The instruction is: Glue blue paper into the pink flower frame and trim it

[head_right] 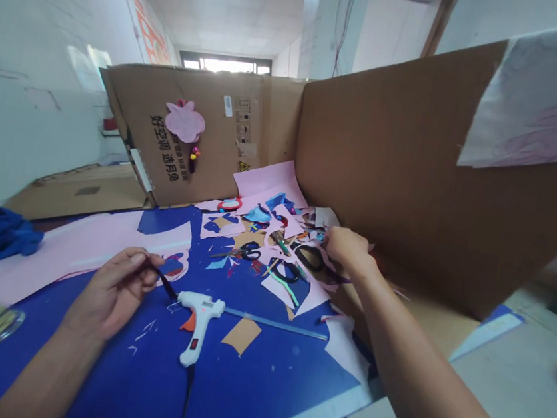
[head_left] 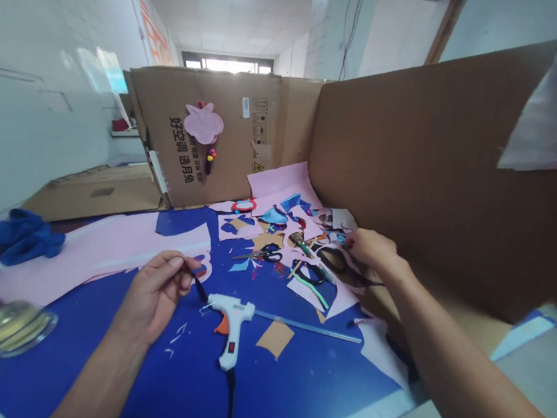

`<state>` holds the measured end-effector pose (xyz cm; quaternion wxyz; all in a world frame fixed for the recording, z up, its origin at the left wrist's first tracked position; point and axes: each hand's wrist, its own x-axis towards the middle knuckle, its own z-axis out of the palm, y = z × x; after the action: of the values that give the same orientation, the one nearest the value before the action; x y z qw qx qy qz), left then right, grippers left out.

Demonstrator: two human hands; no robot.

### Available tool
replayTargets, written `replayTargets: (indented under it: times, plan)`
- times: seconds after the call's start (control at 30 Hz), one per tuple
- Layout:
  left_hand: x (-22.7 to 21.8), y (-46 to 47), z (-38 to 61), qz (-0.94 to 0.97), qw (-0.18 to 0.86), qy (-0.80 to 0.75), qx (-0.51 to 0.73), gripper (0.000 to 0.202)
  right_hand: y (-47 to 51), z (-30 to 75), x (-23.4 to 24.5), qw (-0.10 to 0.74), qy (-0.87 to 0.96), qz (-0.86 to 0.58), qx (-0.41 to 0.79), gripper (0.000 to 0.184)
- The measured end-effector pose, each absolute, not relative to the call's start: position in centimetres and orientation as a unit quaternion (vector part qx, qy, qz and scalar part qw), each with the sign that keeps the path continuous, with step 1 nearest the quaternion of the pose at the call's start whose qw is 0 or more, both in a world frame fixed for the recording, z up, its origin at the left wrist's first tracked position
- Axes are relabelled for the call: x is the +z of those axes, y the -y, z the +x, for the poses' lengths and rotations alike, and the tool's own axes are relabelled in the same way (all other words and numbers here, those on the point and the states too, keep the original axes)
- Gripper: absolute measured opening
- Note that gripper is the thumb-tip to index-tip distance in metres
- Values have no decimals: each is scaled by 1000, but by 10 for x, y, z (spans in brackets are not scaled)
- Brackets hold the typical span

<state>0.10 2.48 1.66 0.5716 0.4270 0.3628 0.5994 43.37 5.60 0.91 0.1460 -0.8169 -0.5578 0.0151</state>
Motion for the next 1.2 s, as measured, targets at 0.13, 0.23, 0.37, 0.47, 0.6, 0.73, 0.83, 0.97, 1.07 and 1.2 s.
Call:
replayTargets:
  times: [0.13, 0.23, 0.37, 0.47, 0.6, 0.73, 0.83, 0.97, 1.07, 1.2]
  plan:
    - [17, -21, 6, 428, 573, -363, 598, 23, -52, 446, 13, 138, 549, -824, -11, 27]
    - [17, -18, 7, 428, 571, -358, 602, 22, -54, 412, 30, 167, 583, -794, -29, 41]
    - [13, -15, 6, 440, 578, -345, 594, 21, -49, 315, 48, 366, 692, -613, 108, 34]
    - [11, -14, 7, 441, 575, -342, 598, 21, -30, 236, 42, 434, 717, -373, 399, 43]
    - [13, -11, 10, 439, 582, -329, 601, 19, -9, 180, 16, 450, 693, -293, 480, 58]
    - [16, -7, 14, 445, 588, -324, 592, 20, -6, 174, -2, 476, 640, -324, 508, 61]
    - [16, -6, 16, 450, 587, -328, 588, 21, -8, 177, -5, 477, 619, -329, 530, 55]
    - [14, -6, 17, 458, 581, -324, 590, 20, -6, 182, -1, 460, 637, -332, 522, 35]
    - [13, -7, 16, 461, 574, -324, 594, 18, -3, 189, 4, 453, 642, -366, 498, 24]
    - [10, -8, 17, 465, 569, -337, 589, 17, -1, 197, 10, 433, 658, -392, 475, 14]
